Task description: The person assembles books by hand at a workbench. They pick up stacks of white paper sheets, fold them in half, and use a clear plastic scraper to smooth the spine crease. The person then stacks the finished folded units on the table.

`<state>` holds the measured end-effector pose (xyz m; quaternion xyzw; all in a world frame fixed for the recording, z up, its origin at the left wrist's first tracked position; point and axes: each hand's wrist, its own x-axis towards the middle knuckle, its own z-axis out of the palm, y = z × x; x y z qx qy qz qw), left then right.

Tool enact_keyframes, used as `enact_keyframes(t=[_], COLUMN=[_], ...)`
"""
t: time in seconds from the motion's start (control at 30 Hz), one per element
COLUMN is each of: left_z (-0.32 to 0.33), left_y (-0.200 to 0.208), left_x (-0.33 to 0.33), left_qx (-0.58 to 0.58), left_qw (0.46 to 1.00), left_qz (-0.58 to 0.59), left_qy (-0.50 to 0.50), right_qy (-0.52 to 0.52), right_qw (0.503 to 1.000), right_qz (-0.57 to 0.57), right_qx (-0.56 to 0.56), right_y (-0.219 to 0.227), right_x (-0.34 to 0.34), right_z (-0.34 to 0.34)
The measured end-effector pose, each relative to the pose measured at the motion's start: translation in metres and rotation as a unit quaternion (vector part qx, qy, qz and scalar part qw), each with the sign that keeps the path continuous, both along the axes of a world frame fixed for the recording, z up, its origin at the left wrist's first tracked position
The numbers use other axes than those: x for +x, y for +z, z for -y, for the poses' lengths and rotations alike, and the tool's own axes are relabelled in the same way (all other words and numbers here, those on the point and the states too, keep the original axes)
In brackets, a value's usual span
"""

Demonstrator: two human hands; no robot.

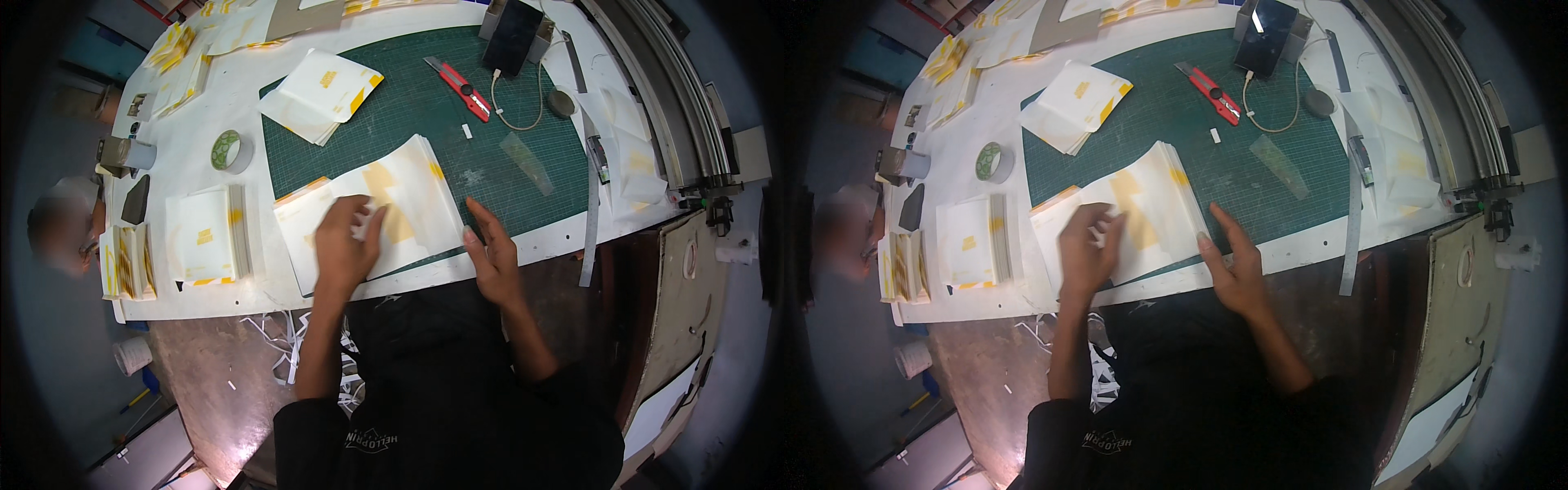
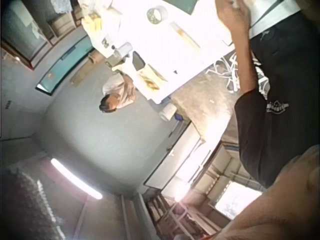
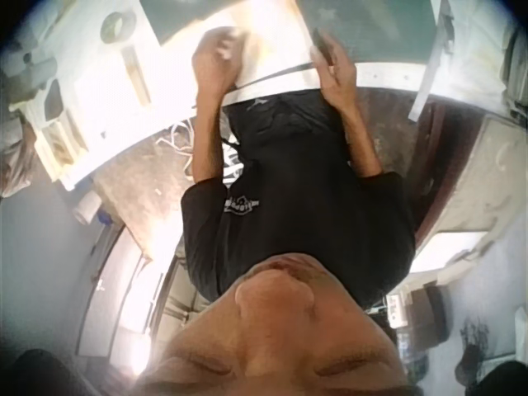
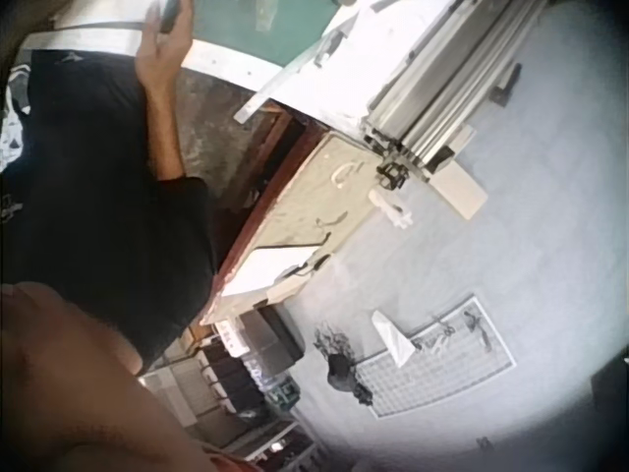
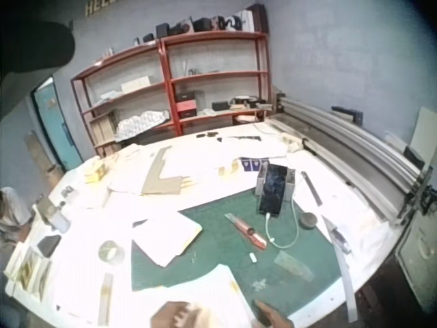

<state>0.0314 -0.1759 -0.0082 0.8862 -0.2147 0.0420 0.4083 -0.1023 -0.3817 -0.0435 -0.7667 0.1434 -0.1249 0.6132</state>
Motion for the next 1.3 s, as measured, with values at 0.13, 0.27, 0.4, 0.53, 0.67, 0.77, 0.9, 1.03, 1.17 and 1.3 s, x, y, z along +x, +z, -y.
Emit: enact_keyframes(t=[0.13, 0.27, 0.4, 0.53, 0.67, 0.77, 0.9, 1.03, 1.17, 1.3], left_z=[0.034, 0.035, 0.023, 0.024, 0.037, 0.034, 0.032, 0.031, 0.032, 0.027], left_y=[-0.025, -0.040, -0.046, -0.039, -0.021, -0.032, -0.038, -0.039, -0.037, -0.040], left_x=[0.006, 0.001, 0.008, 0.011, 0.007, 0.010, 0.011, 0.010, 0.010, 0.011], left_qx=[-0.033, -0.072, -0.172, -0.197, -0.180, -0.205, -0.202, -0.199, -0.172, -0.143], left_qw=[0.996, 0.991, 0.964, 0.952, 0.947, 0.944, 0.949, 0.949, 0.959, 0.970], left_qz=[-0.059, -0.097, -0.186, -0.215, -0.264, -0.252, -0.231, -0.234, -0.215, -0.190], left_qy=[-0.062, -0.051, -0.078, -0.091, -0.040, -0.057, -0.070, -0.066, -0.064, -0.059], right_qy=[0.002, 0.003, 0.073, 0.136, 0.153, 0.152, 0.150, 0.122, 0.113, 0.155], right_qw=[0.998, 0.980, 0.938, 0.911, 0.908, 0.902, 0.907, 0.911, 0.897, 0.878], right_qz=[-0.035, -0.012, -0.011, -0.043, -0.032, -0.019, -0.027, -0.046, -0.073, -0.079], right_qx=[-0.044, -0.200, -0.338, -0.388, -0.388, -0.404, -0.393, -0.391, -0.421, -0.446], right_y=[0.022, 0.014, 0.029, 0.025, 0.022, 0.015, 0.013, 0.013, 0.000, -0.001], right_x=[0.000, 0.004, 0.004, 0.002, 0.002, 0.000, -0.002, -0.005, -0.012, 0.000], right_z=[-0.012, -0.033, -0.059, -0.074, -0.073, -0.070, -0.060, -0.036, -0.008, 0.018])
